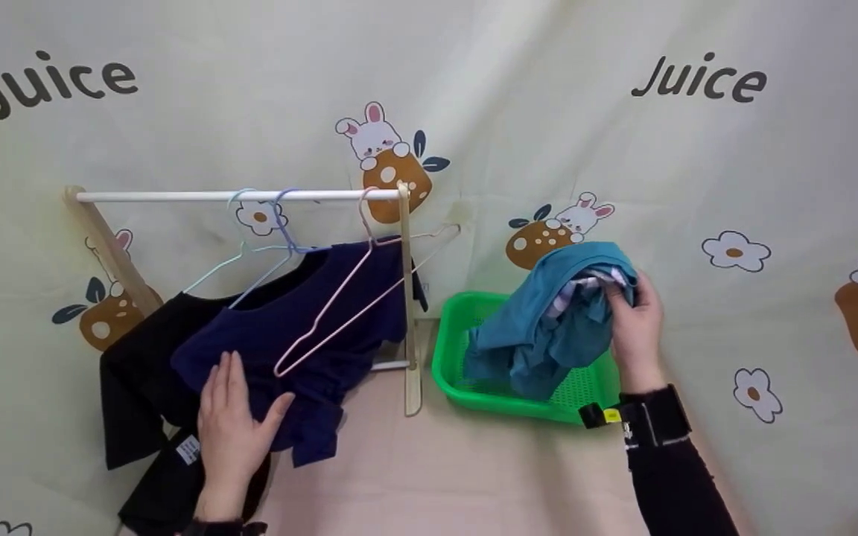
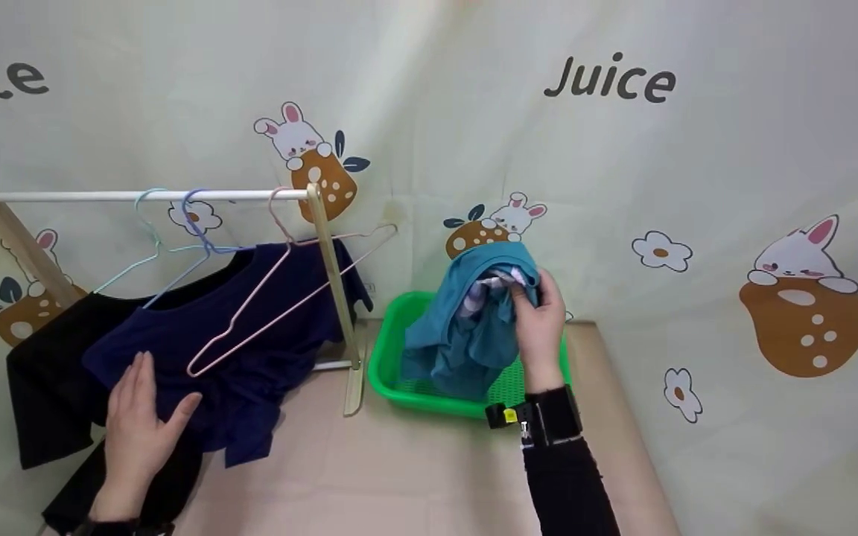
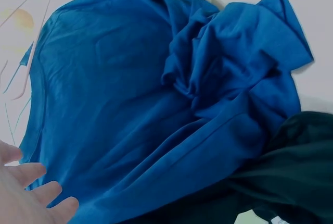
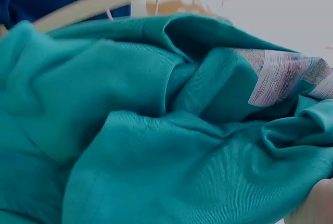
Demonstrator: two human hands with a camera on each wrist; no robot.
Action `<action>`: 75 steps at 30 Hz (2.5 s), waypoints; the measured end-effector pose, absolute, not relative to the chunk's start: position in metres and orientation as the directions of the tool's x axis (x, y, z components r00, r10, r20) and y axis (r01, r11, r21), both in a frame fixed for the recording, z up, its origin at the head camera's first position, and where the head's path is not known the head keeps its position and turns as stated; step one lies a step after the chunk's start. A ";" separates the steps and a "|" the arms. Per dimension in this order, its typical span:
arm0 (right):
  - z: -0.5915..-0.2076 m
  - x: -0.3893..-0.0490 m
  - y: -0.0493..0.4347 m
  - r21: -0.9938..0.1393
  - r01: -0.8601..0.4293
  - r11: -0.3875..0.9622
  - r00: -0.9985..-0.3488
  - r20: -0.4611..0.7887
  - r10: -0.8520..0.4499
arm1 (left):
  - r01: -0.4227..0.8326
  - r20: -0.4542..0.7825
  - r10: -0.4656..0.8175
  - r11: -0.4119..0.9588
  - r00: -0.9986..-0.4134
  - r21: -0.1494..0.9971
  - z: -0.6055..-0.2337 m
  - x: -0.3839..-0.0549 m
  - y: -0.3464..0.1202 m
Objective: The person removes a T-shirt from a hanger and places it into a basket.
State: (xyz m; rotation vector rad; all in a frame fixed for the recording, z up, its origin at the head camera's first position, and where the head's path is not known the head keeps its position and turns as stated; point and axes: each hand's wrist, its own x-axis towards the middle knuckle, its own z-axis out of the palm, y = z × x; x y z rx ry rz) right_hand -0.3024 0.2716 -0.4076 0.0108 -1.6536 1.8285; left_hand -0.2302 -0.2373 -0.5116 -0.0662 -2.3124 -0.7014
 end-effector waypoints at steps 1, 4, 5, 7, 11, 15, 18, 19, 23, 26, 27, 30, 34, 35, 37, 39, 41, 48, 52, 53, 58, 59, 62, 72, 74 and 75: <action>-0.410 -0.305 0.275 -0.890 -0.454 0.044 -0.779 0.421 0.465 | 0.243 0.655 -0.145 0.852 -0.742 0.464 -0.510 -0.231 -0.238; -0.422 -0.312 0.287 -0.920 -0.373 0.117 -0.809 0.385 0.444 | 0.251 0.671 -0.146 0.852 -0.727 0.459 -0.507 -0.231 -0.241; -0.428 -0.315 0.290 -0.930 -0.339 0.141 -0.831 0.366 0.420 | 0.254 0.676 -0.147 0.853 -0.722 0.456 -0.506 -0.231 -0.242; -0.440 -0.319 0.297 -0.945 -0.269 0.187 -0.874 0.321 0.365 | 0.264 0.686 -0.147 0.850 -0.713 0.456 -0.504 -0.231 -0.243; -0.461 -0.323 0.306 -0.954 -0.152 0.260 -0.930 0.227 0.289 | 0.282 0.708 -0.137 0.852 -0.693 0.441 -0.500 -0.233 -0.244; -0.475 -0.322 0.309 -0.945 -0.101 0.310 -0.943 0.190 0.272 | 0.289 0.721 -0.129 0.857 -0.681 0.427 -0.495 -0.235 -0.245; -0.484 -0.319 0.309 -0.928 -0.091 0.360 -0.952 0.187 0.243 | 0.293 0.728 -0.124 0.860 -0.674 0.417 -0.492 -0.236 -0.245; -0.488 -0.317 0.309 -0.919 -0.087 0.384 -0.954 0.187 0.233 | 0.294 0.731 -0.121 0.862 -0.672 0.413 -0.490 -0.237 -0.244; -0.502 -0.310 0.308 -0.868 -0.088 0.489 -0.963 0.199 0.180 | 0.304 0.740 -0.109 0.865 -0.664 0.400 -0.482 -0.243 -0.242; -0.514 -0.306 0.307 -0.824 -0.108 0.556 -0.964 0.223 0.143 | 0.315 0.751 -0.104 0.864 -0.652 0.393 -0.475 -0.249 -0.240; -0.517 -0.305 0.306 -0.811 -0.122 0.572 -0.963 0.237 0.131 | 0.318 0.753 -0.104 0.863 -0.649 0.392 -0.473 -0.250 -0.239; -0.529 -0.304 0.303 -0.765 -0.165 0.622 -0.951 0.290 0.104 | 0.319 0.750 -0.101 0.862 -0.654 0.394 -0.463 -0.255 -0.237; -0.541 -0.300 0.299 -0.701 -0.200 0.684 -0.938 0.339 0.074 | 0.311 0.711 -0.086 0.858 -0.698 0.409 -0.453 -0.261 -0.234; -0.544 -0.299 0.298 -0.686 -0.207 0.697 -0.935 0.350 0.066 | 0.308 0.701 -0.082 0.858 -0.709 0.412 -0.450 -0.262 -0.233; -0.548 -0.297 0.296 -0.656 -0.220 0.722 -0.929 0.366 0.049 | 0.311 0.694 -0.069 0.859 -0.717 0.407 -0.447 -0.266 -0.233; -0.553 -0.295 0.294 -0.628 -0.238 0.741 -0.920 0.391 0.035 | 0.317 0.697 -0.060 0.860 -0.714 0.400 -0.444 -0.271 -0.232; -0.558 -0.293 0.292 -0.598 -0.256 0.759 -0.910 0.415 0.020 | 0.324 0.710 -0.051 0.865 -0.702 0.382 -0.441 -0.276 -0.231; -0.572 -0.285 0.285 -0.526 -0.302 0.795 -0.883 0.469 -0.025 | 0.346 0.723 -0.018 0.870 -0.690 0.352 -0.425 -0.294 -0.226; -0.580 -0.282 0.280 -0.480 -0.331 0.812 -0.867 0.495 -0.061 | 0.340 0.686 0.002 0.870 -0.728 0.358 -0.416 -0.303 -0.222; -0.582 -0.281 0.279 -0.471 -0.334 0.816 -0.865 0.497 -0.067 | 0.335 0.674 0.005 0.871 -0.738 0.360 -0.414 -0.306 -0.221; -0.589 -0.275 0.272 -0.420 -0.339 0.842 -0.863 0.495 -0.101 | 0.316 0.630 0.017 0.875 -0.777 0.367 -0.409 -0.318 -0.218; -0.589 -0.274 0.270 -0.413 -0.337 0.846 -0.866 0.489 -0.106 | 0.316 0.627 0.020 0.876 -0.779 0.365 -0.408 -0.321 -0.217; -0.592 -0.270 0.265 -0.393 -0.334 0.857 -0.874 0.469 -0.126 | 0.319 0.621 0.023 0.873 -0.783 0.370 -0.405 -0.325 -0.216; -0.597 -0.263 0.250 -0.357 -0.388 0.849 -0.862 0.467 -0.197 | 0.344 0.621 -0.024 0.816 -0.784 0.465 -0.395 -0.332 -0.208; -0.598 -0.262 0.247 -0.346 -0.405 0.846 -0.855 0.472 -0.216 | 0.351 0.618 -0.046 0.789 -0.785 0.505 -0.393 -0.334 -0.206; -0.599 -0.262 0.246 -0.338 -0.411 0.847 -0.851 0.475 -0.223 | 0.350 0.610 -0.058 0.775 -0.790 0.526 -0.392 -0.334 -0.205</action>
